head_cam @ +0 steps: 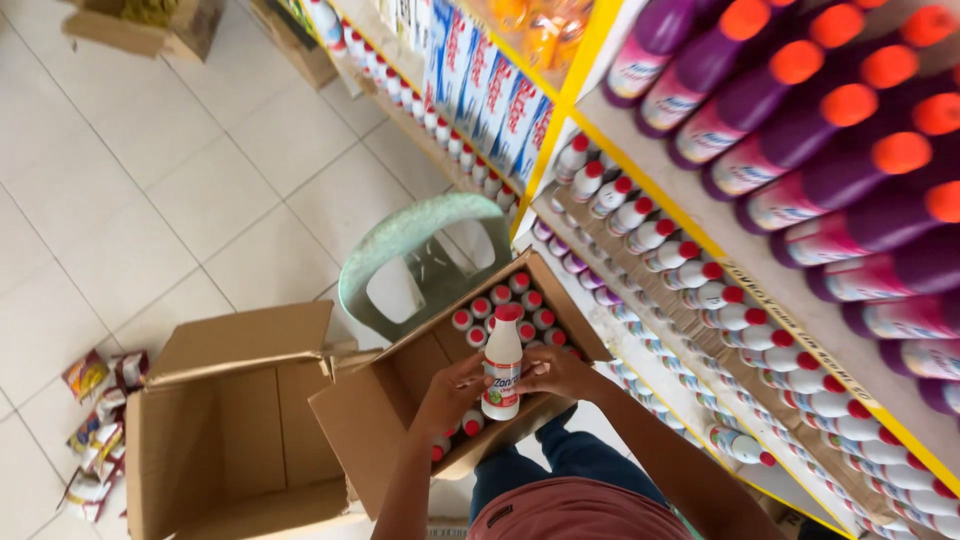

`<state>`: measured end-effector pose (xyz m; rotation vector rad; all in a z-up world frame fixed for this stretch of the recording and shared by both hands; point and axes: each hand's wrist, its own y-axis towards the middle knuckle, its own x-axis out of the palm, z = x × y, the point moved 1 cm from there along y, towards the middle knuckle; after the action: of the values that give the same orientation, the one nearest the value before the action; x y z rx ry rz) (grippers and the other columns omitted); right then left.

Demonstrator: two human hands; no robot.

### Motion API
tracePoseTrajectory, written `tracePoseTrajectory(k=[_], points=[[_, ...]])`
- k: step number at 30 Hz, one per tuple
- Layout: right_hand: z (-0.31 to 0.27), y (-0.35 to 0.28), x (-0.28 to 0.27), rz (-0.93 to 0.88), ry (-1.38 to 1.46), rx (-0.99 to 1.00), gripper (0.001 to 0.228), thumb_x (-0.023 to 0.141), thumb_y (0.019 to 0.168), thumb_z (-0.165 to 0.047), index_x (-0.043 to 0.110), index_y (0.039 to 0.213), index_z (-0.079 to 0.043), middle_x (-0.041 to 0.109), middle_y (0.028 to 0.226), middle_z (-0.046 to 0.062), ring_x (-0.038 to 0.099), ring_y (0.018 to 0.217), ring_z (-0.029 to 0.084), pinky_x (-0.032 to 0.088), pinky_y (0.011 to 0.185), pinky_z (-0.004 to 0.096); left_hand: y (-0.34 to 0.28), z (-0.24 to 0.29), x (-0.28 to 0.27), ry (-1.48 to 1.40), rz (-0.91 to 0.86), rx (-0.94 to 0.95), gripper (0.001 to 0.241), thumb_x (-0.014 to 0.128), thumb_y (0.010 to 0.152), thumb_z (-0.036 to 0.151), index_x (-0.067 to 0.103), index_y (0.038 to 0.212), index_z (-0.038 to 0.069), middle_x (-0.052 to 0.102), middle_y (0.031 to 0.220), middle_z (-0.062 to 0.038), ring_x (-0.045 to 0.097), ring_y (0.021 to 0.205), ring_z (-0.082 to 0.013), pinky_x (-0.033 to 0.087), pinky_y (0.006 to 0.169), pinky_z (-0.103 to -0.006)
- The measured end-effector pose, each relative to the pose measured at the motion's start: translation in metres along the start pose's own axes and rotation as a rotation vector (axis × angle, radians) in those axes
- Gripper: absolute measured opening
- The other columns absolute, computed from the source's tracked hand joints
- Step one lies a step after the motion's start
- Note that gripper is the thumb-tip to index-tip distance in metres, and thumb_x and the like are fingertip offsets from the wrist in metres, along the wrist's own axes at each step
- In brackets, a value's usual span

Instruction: Stocking bottles of cleaning product from a box onto a retail shelf.

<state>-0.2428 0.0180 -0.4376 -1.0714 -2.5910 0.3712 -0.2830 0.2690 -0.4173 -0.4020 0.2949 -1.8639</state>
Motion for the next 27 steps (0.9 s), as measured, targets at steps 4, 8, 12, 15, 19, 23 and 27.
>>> tracePoseTrajectory(k=[4,8,12,15,19,23,27], points=[[-0.040,-0.037,-0.006,0.069,-0.040,-0.007,0.044,0.079,0.087,-0.016,0.066,0.128,-0.005,0.073,0.111,0.007,0.071,0.106,0.018,0.059,0.093,0.034,-0.007,0.040,0.023,0.051,-0.046,0.146,0.054,0.071,0.098,0.019,0.058,0.149,0.005,0.078,0.118,-0.007,0.069,0.105,-0.0114,0.056,0.092,-0.0315],[-0.087,-0.074,-0.011,0.161,-0.054,-0.072,0.041,0.080,0.087,-0.014,0.069,0.125,-0.005,0.073,0.108,0.008,0.071,0.103,0.017,0.059,0.092,0.034,-0.021,0.111,0.057,0.117,-0.102,0.154,0.074,0.077,0.091,0.016,0.042,0.156,0.012,0.077,0.116,-0.008,0.070,0.101,-0.0133,0.057,0.090,-0.0320],[-0.121,-0.104,-0.023,0.217,-0.079,-0.187,0.039,0.079,0.087,-0.011,0.070,0.124,-0.003,0.077,0.105,0.008,0.073,0.094,0.017,0.059,0.085,0.033,-0.034,0.179,0.090,0.220,-0.152,0.179,0.082,0.081,0.084,0.015,0.043,0.156,0.016,0.075,0.122,-0.005,0.071,0.101,-0.0155,0.060,0.090,-0.0331],[-0.159,-0.133,-0.028,0.288,-0.112,-0.287,0.043,0.080,0.085,-0.009,0.069,0.126,-0.004,0.077,0.106,0.007,0.073,0.096,0.015,0.060,0.087,0.032,-0.040,0.219,0.111,0.223,-0.177,0.220,0.086,0.081,0.082,0.015,0.041,0.157,0.018,0.074,0.122,-0.006,0.071,0.100,-0.0173,0.060,0.089,-0.0338],[-0.217,-0.180,-0.026,0.467,-0.323,-0.428,0.047,0.082,0.084,-0.011,0.069,0.129,-0.005,0.074,0.108,0.005,0.072,0.097,0.014,0.061,0.090,0.032,-0.046,0.263,0.136,0.189,-0.222,0.328,0.080,0.081,0.085,0.016,0.044,0.156,0.015,0.061,0.128,-0.004,0.071,0.111,-0.0181,0.060,0.090,-0.0351],[-0.278,-0.226,-0.018,0.594,-0.421,-0.537,0.047,0.082,0.084,-0.014,0.069,0.129,-0.004,0.075,0.103,0.006,0.072,0.092,0.014,0.061,0.083,0.032,-0.044,0.303,0.163,0.186,-0.296,0.603,0.078,0.082,0.086,0.014,0.046,0.155,0.011,0.065,0.134,-0.006,0.070,0.114,-0.0196,0.059,0.096,-0.0341],[-0.334,-0.265,-0.010,0.658,-0.501,-0.606,0.045,0.081,0.086,-0.014,0.069,0.128,-0.004,0.077,0.100,0.006,0.071,0.087,0.012,0.061,0.079,0.031,-0.052,0.351,0.194,0.115,-0.279,0.637,0.073,0.083,0.082,0.014,0.052,0.148,0.010,0.069,0.126,-0.009,0.069,0.112,-0.0186,0.060,0.094,-0.0341]])
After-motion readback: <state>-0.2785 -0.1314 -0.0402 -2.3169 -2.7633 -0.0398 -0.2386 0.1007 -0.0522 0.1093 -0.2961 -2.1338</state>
